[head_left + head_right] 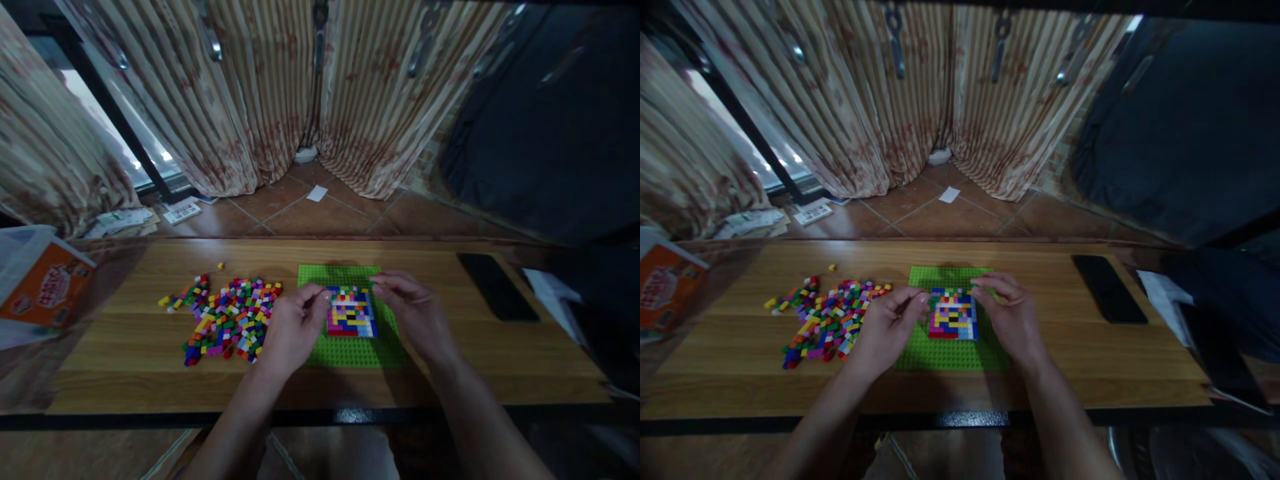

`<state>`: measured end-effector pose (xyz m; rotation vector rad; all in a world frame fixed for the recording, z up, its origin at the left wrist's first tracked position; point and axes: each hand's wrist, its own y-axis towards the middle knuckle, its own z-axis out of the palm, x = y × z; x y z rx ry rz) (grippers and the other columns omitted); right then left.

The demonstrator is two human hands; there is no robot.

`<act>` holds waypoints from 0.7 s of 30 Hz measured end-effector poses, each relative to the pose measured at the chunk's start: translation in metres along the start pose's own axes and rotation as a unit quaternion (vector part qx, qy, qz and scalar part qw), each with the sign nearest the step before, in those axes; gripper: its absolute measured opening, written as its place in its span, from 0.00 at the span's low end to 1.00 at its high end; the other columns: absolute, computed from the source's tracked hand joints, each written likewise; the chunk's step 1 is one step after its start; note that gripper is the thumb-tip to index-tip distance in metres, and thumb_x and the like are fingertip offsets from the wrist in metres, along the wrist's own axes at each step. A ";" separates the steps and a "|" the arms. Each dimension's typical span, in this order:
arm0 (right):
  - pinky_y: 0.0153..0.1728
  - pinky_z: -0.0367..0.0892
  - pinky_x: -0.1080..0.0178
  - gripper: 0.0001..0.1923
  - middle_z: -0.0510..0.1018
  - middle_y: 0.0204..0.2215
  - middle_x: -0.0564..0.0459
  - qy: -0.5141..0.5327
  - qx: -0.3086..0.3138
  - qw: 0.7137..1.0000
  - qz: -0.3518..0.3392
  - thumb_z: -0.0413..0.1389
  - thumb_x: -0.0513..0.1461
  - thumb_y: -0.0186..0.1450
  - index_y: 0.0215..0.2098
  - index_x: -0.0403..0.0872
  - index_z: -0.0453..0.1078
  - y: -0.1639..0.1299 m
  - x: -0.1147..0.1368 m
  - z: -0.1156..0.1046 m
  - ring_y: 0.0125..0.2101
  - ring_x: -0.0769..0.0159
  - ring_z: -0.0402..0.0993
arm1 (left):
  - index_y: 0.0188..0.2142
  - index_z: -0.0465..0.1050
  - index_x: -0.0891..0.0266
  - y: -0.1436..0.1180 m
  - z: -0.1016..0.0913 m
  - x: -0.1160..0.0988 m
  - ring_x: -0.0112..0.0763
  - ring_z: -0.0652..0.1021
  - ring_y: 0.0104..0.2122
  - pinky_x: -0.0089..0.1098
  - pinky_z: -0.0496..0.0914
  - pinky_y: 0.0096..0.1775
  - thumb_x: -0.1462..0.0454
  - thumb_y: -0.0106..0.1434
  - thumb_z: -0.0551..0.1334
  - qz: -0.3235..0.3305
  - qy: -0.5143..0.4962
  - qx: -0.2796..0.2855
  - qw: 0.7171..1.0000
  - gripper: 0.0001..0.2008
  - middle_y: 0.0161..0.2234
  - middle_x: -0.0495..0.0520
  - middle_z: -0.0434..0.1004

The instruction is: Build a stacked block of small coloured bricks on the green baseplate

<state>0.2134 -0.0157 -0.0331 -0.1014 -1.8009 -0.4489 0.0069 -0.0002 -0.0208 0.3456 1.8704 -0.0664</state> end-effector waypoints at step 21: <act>0.39 0.67 0.59 0.12 0.79 0.30 0.55 0.080 0.038 0.982 0.168 0.70 0.45 0.46 0.27 0.50 0.78 0.005 -0.020 0.011 0.33 0.64 0.73 | 0.31 0.74 0.63 0.004 -0.004 -0.004 0.27 0.74 0.24 0.26 0.64 0.29 0.59 0.67 0.55 -0.018 0.092 -0.021 0.995 0.13 0.23 0.48 0.75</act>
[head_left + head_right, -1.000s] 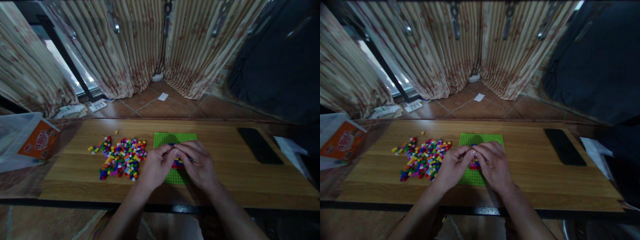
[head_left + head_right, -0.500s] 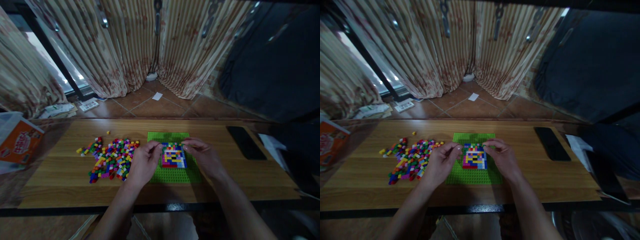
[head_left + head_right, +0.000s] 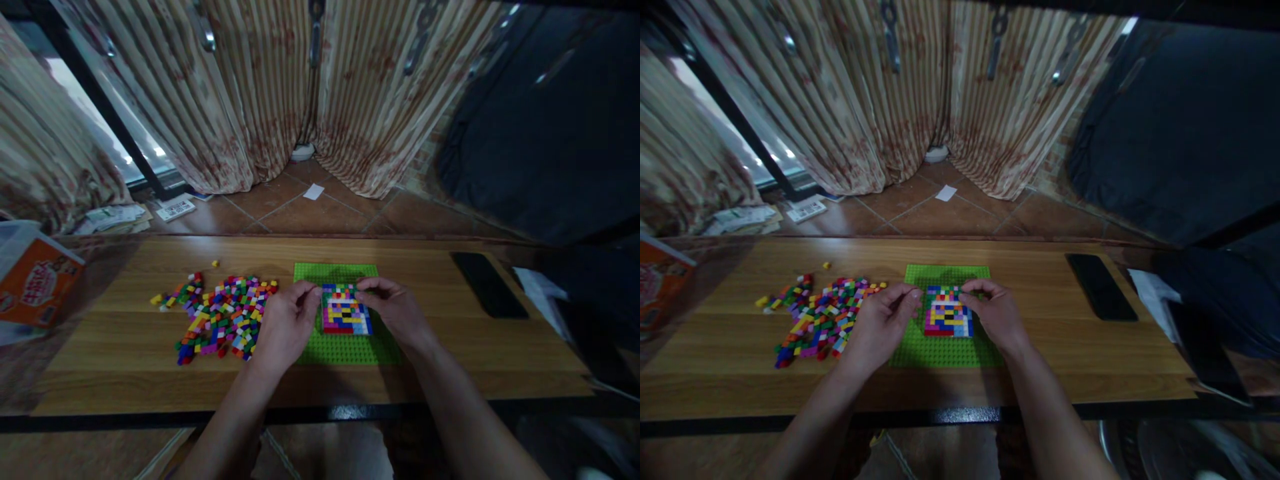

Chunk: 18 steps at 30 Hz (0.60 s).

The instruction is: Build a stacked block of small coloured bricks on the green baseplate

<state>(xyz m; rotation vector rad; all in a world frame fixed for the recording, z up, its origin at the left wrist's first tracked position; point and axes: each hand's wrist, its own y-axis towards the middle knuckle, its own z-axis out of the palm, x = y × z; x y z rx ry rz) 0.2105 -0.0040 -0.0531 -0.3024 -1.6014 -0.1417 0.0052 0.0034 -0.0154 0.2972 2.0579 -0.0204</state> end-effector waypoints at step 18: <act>0.31 0.72 0.59 0.20 0.83 0.29 0.52 -0.047 0.019 0.995 0.087 0.71 0.49 0.44 0.33 0.49 0.80 0.000 0.005 -0.005 0.27 0.62 0.77 | 0.34 0.79 0.65 0.011 -0.086 0.036 0.31 0.77 0.28 0.27 0.66 0.31 0.63 0.62 0.57 -0.111 0.136 -0.155 0.972 0.11 0.26 0.52 0.79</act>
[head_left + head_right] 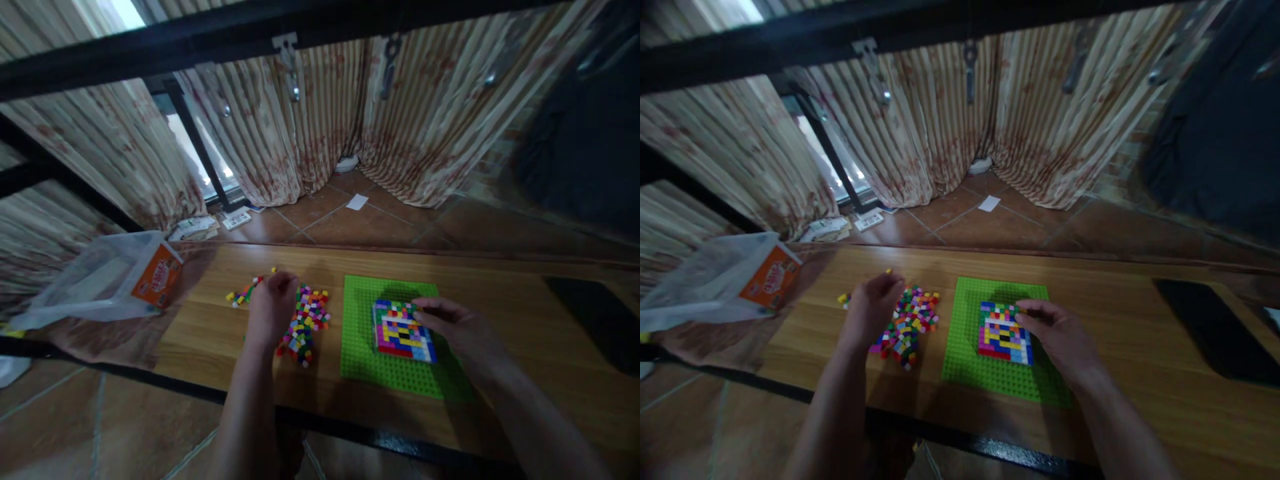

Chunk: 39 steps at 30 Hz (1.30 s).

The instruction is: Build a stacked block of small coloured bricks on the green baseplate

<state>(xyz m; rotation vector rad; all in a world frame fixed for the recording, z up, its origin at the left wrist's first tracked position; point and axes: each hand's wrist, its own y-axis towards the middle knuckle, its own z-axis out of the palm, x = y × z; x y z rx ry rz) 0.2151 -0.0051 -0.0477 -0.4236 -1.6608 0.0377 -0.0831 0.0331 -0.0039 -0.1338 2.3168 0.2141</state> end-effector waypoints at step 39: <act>0.48 0.71 0.54 0.20 0.84 0.40 0.49 0.012 -0.007 0.999 -0.045 0.68 0.55 0.49 0.34 0.53 0.81 -0.001 0.008 -0.014 0.45 0.54 0.77 | 0.40 0.75 0.66 -0.010 0.026 -0.012 0.42 0.78 0.45 0.37 0.67 0.48 0.69 0.63 0.55 0.024 0.297 0.101 0.949 0.11 0.40 0.63 0.80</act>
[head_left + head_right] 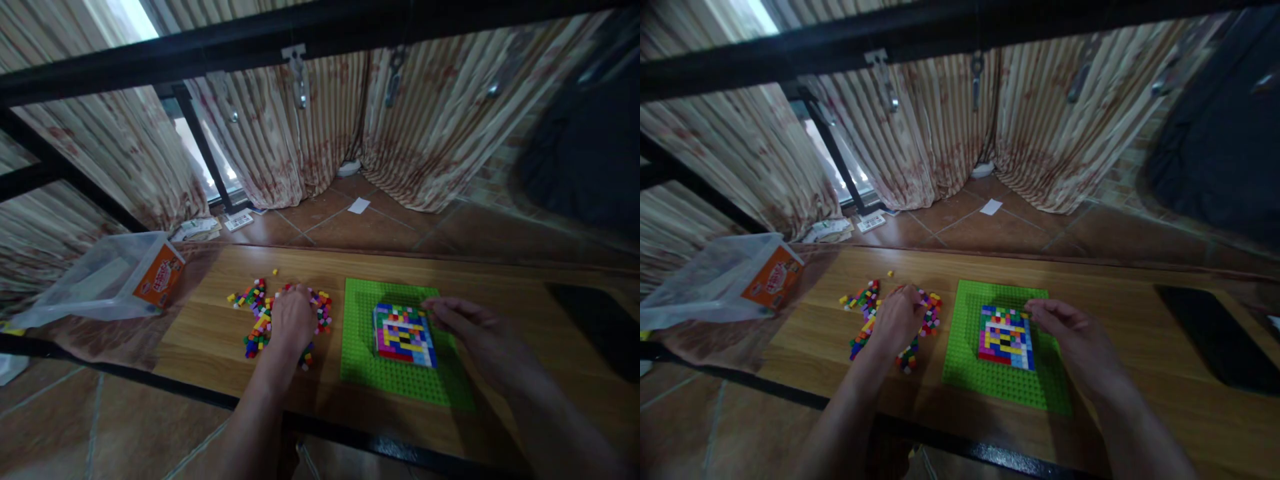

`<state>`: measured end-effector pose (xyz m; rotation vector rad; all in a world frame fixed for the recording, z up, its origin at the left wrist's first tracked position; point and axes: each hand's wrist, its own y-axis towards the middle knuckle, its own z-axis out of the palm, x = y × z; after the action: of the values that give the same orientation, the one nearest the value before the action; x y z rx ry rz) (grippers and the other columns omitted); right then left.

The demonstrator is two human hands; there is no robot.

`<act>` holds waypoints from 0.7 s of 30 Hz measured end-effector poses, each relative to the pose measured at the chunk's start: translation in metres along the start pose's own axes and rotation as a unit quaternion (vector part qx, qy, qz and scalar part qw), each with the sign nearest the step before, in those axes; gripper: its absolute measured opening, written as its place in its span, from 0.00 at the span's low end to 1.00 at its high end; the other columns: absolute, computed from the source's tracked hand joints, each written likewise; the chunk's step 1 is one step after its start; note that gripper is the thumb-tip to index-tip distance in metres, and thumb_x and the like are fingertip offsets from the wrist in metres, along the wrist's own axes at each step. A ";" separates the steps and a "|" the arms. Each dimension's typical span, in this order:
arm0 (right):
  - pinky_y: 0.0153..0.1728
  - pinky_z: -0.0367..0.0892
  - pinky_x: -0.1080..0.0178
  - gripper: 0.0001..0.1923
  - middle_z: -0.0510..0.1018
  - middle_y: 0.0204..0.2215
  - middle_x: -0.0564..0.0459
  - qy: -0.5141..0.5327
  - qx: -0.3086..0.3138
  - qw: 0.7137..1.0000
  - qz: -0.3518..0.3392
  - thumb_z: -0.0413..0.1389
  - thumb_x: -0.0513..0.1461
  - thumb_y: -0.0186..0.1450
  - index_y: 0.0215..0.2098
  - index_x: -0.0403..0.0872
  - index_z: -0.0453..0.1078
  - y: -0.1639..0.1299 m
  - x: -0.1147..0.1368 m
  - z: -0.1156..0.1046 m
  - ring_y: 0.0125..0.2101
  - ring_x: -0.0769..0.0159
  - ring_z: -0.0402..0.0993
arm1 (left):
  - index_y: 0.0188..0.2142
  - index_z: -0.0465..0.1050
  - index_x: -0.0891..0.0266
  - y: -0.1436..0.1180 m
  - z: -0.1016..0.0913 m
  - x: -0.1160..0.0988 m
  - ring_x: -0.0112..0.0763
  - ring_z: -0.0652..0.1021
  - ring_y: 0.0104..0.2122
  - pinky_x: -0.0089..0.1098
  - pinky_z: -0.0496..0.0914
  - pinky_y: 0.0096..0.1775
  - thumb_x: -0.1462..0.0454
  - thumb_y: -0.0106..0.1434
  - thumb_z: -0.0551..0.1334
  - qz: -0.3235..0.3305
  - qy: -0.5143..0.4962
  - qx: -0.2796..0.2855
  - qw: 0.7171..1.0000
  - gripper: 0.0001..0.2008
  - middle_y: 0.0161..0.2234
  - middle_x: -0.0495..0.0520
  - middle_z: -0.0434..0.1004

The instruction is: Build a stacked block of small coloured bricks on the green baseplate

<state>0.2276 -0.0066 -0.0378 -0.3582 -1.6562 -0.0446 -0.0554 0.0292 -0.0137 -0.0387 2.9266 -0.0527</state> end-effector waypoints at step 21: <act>0.42 0.68 0.59 0.09 0.80 0.35 0.52 -0.101 0.085 0.956 -0.261 0.57 0.44 0.67 0.38 0.52 0.78 -0.025 0.027 0.039 0.39 0.63 0.75 | 0.36 0.73 0.62 -0.030 0.004 -0.070 0.28 0.73 0.31 0.26 0.67 0.34 0.60 0.65 0.58 0.154 -0.514 0.131 0.834 0.08 0.30 0.49 0.74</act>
<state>0.1818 -0.0157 -0.0111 0.2216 -1.9036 -0.2671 0.0143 0.0015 -0.0013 0.3396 1.7895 -0.2815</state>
